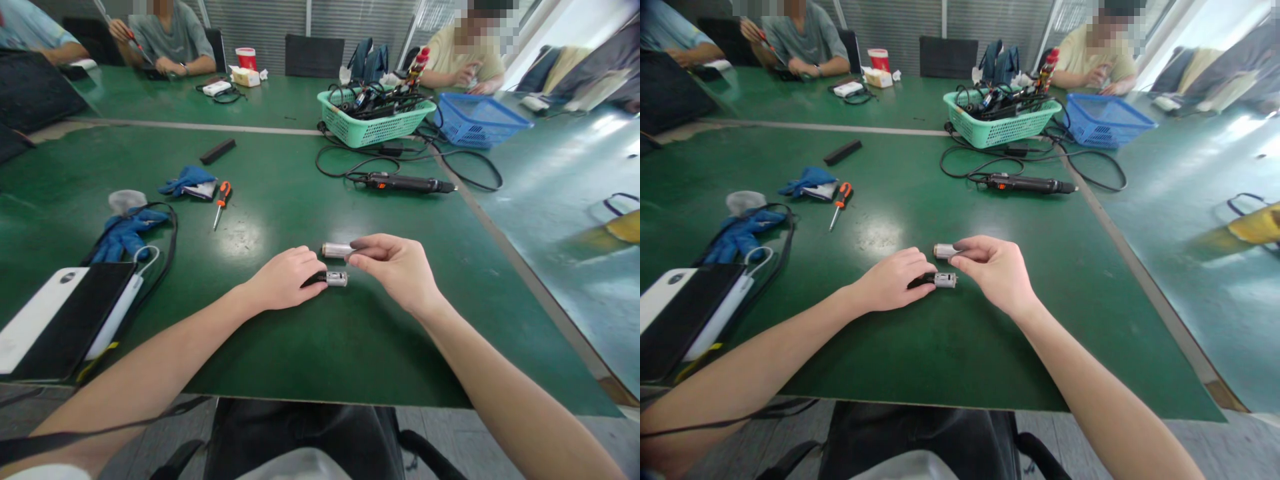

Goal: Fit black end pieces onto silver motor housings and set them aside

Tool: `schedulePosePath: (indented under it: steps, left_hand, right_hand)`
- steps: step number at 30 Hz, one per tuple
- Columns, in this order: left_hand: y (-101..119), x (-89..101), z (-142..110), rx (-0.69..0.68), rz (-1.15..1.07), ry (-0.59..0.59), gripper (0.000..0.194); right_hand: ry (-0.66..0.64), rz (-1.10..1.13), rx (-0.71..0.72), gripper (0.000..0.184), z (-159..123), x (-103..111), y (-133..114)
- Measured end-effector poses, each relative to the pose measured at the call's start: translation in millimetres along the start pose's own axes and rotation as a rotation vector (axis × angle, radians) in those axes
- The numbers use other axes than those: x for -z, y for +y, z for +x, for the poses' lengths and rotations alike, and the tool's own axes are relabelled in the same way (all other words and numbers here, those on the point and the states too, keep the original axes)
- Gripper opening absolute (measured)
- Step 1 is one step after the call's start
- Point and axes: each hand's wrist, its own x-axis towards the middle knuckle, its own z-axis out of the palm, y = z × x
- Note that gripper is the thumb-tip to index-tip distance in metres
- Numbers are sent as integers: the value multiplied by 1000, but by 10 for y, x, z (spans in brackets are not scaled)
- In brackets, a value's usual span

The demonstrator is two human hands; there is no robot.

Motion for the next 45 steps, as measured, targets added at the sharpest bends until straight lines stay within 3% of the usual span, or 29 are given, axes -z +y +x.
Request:
schedulePosePath:
  steps: [5, 15, 27, 38, 45]
  left_hand:
    - [0, 1, 8, 4, 3, -20, 28]
    - [12, 13, 11, 4, 2, -22, 28]
    - [1, 10, 12, -5, 8, -24, 28]
    - [-5, 1, 0, -1, -4, 1, 27]
    - [-1, 10, 10, -8, 4, -15, 28]
  right_hand:
    - [-13, -9, 36, 26, 28, 3, 33]
    - [38, 5, 11, 37, 4, 8, 7]
    - [-116, 91, 20, 31, 34, -8, 50]
    - [8, -19, -14, 40, 34, 14, 49]
    - [-25, 142, -20, 33, 50, -8, 9]
